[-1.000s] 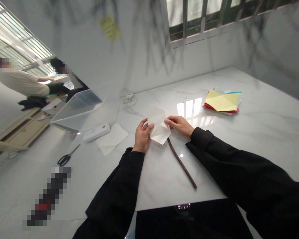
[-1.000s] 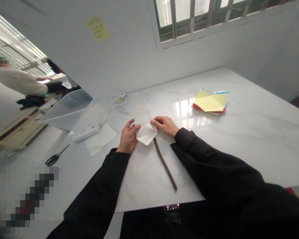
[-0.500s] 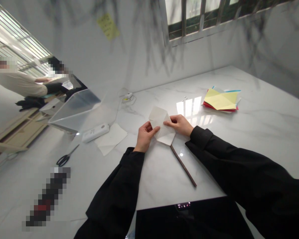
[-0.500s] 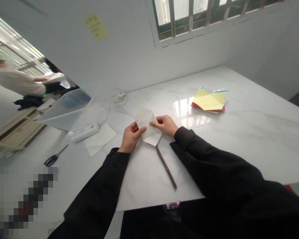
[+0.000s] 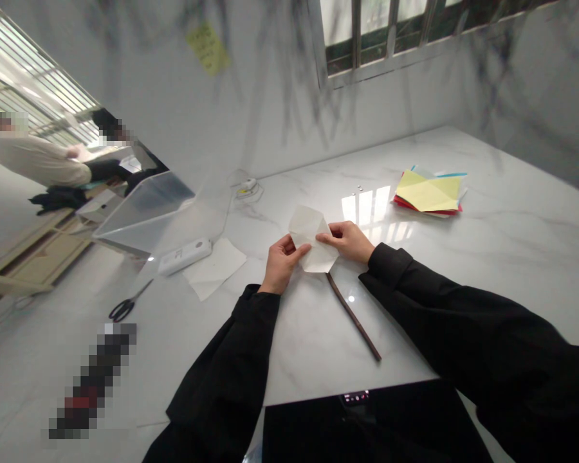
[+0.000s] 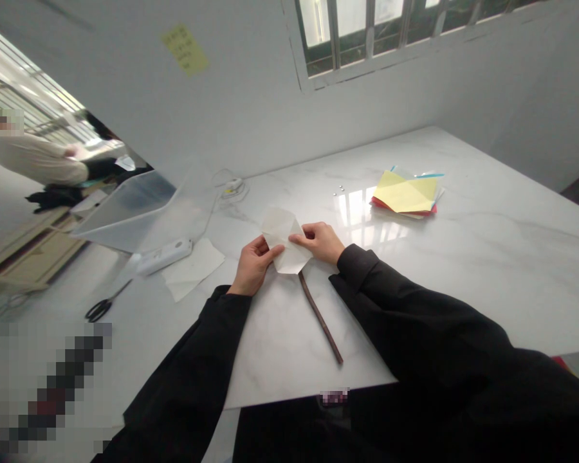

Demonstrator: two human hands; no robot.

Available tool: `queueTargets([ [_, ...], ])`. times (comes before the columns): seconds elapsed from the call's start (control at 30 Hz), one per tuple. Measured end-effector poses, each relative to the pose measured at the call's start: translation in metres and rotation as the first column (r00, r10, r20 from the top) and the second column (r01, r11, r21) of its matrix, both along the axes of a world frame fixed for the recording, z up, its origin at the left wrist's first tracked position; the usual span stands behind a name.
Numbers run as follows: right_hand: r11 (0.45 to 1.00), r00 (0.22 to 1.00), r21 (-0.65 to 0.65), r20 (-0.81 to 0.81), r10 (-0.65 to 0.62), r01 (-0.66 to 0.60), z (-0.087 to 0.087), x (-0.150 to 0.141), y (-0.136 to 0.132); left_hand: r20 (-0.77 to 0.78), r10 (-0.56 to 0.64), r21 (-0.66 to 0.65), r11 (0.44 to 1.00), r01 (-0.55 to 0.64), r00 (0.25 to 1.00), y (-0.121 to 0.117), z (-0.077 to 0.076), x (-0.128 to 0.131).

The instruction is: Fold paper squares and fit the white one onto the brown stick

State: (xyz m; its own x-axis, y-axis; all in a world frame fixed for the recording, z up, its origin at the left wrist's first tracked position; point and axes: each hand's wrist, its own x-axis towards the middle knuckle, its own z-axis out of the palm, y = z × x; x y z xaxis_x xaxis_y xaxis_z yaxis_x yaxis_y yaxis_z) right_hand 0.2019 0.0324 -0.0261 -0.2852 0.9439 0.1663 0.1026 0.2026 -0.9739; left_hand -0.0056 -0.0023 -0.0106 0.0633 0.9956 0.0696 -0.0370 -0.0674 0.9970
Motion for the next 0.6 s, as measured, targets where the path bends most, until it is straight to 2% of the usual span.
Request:
queueTargets([
  [0.3,1.000,1.000,-0.007,0.007,-0.017,0.017,0.0016,-0.0007,-0.0012,0.001,0.007,-0.016,1.000,-0.007,1.000,-0.0015,0.0023,0.0009],
  [0.6,0.994,0.993,-0.016,0.037,0.108,-0.108,0.0018,-0.0011,-0.0018,-0.003,-0.018,-0.051,0.999,0.018,1.000,-0.0047,0.0083,0.0053],
])
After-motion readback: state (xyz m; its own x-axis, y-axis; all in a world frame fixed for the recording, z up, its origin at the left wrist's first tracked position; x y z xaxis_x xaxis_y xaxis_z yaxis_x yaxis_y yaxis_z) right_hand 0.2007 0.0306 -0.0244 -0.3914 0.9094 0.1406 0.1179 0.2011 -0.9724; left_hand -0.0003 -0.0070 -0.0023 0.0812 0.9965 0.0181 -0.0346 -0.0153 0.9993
